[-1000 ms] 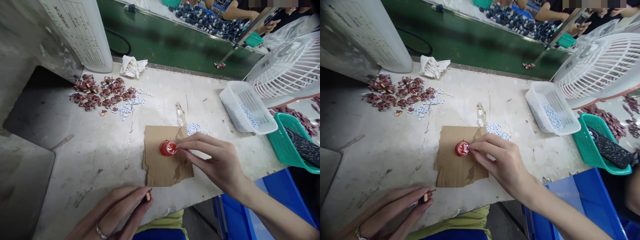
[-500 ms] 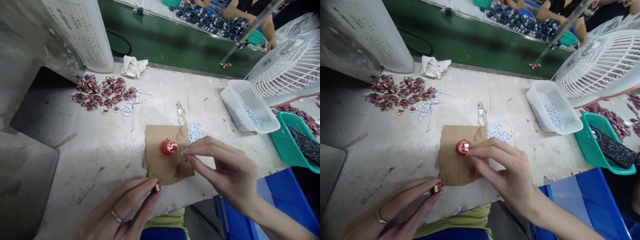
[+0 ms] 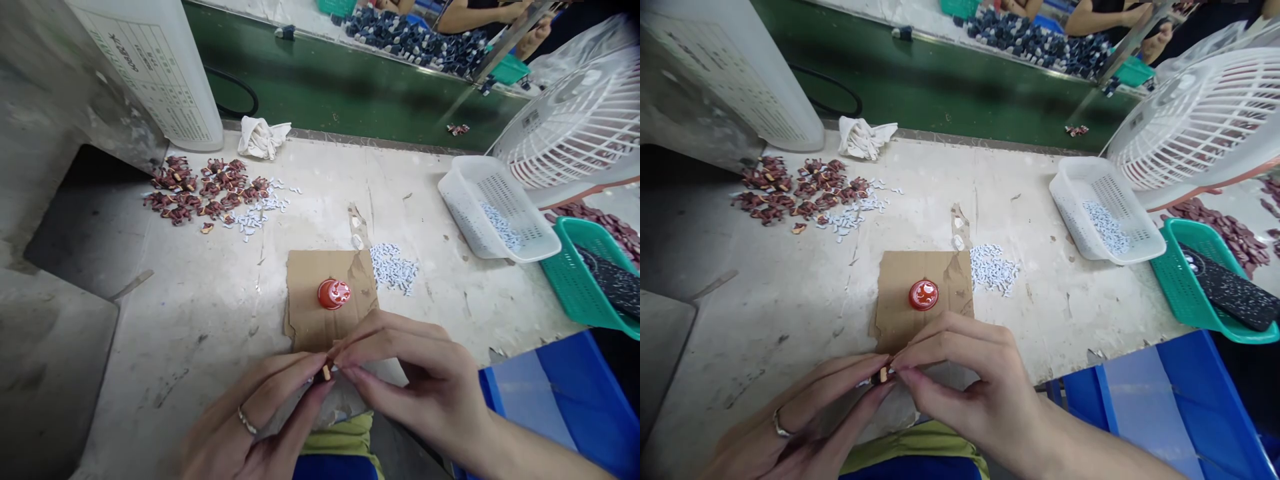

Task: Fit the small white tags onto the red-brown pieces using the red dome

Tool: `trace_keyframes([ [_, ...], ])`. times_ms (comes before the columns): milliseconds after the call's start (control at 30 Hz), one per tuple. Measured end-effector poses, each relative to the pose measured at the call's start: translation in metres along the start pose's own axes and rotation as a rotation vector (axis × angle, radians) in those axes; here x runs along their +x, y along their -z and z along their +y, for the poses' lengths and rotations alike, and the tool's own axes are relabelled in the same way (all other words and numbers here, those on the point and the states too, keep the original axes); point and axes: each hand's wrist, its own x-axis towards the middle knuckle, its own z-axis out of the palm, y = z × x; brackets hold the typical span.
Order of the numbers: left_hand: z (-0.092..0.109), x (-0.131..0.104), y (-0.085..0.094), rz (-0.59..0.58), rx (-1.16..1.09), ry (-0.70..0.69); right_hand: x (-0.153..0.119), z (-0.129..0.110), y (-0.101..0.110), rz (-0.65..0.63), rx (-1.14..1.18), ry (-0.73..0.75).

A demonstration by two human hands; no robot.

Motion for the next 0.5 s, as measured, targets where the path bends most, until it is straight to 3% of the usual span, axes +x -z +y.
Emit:
trace_keyframes([
  [167,-0.001,0.0,0.001,0.002,0.012,-0.041,-0.001,-0.003,0.0,-0.007,-0.112,0.086],
  [367,-0.005,-0.002,-0.003,-0.032,-0.119,-0.054,-0.011,-0.006,0.005,-0.09,-0.418,0.257],
  [500,-0.007,-0.002,-0.003,-0.048,-0.181,-0.026,-0.01,-0.004,0.007,-0.114,-0.353,0.254],
])
